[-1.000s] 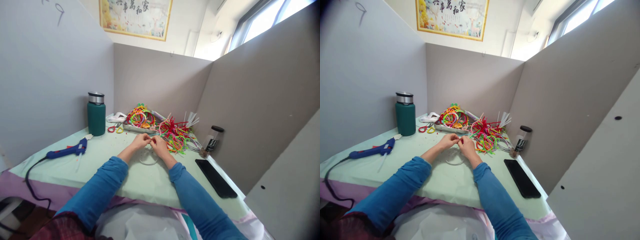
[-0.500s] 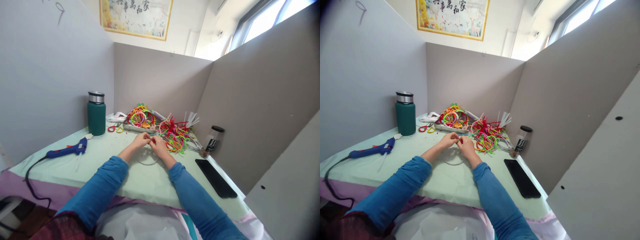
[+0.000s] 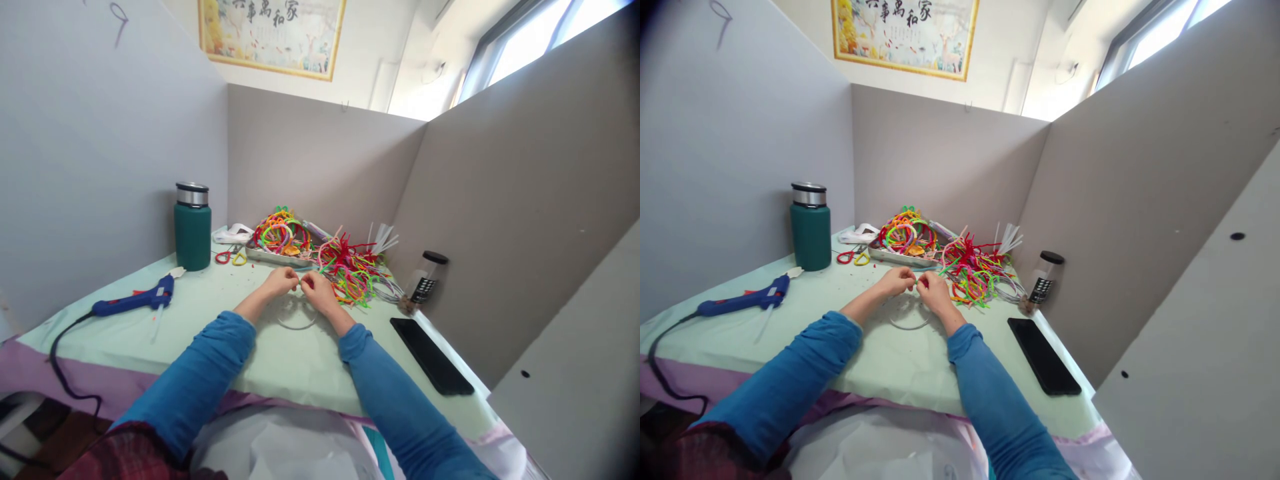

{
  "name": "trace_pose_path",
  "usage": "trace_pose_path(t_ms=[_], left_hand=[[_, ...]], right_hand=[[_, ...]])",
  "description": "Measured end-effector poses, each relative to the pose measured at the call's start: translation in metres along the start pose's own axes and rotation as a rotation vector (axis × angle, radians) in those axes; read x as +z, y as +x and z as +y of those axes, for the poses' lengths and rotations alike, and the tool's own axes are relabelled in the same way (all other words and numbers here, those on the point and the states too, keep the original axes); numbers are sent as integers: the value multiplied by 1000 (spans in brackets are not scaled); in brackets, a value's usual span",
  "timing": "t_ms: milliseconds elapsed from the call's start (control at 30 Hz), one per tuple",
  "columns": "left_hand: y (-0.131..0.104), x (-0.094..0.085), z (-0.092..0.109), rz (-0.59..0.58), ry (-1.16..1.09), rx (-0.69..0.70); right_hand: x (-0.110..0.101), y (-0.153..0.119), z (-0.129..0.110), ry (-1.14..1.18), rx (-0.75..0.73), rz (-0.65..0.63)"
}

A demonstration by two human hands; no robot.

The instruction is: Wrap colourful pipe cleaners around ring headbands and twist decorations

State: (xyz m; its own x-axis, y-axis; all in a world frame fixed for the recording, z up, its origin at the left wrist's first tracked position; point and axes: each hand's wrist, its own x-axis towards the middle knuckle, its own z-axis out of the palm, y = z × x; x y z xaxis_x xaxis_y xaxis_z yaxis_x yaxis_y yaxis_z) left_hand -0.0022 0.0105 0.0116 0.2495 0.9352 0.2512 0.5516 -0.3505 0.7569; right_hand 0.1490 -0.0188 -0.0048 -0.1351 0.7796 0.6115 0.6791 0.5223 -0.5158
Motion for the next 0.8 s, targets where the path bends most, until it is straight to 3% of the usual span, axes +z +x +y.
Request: trace_pose_path(t_ms=[467, 800], left_hand=[[9, 5, -10, 42, -1, 64], [2, 4, -3, 49, -17, 152]], right_hand=[[8, -3, -7, -290, -49, 98], [8, -1, -5, -243, 9, 100]])
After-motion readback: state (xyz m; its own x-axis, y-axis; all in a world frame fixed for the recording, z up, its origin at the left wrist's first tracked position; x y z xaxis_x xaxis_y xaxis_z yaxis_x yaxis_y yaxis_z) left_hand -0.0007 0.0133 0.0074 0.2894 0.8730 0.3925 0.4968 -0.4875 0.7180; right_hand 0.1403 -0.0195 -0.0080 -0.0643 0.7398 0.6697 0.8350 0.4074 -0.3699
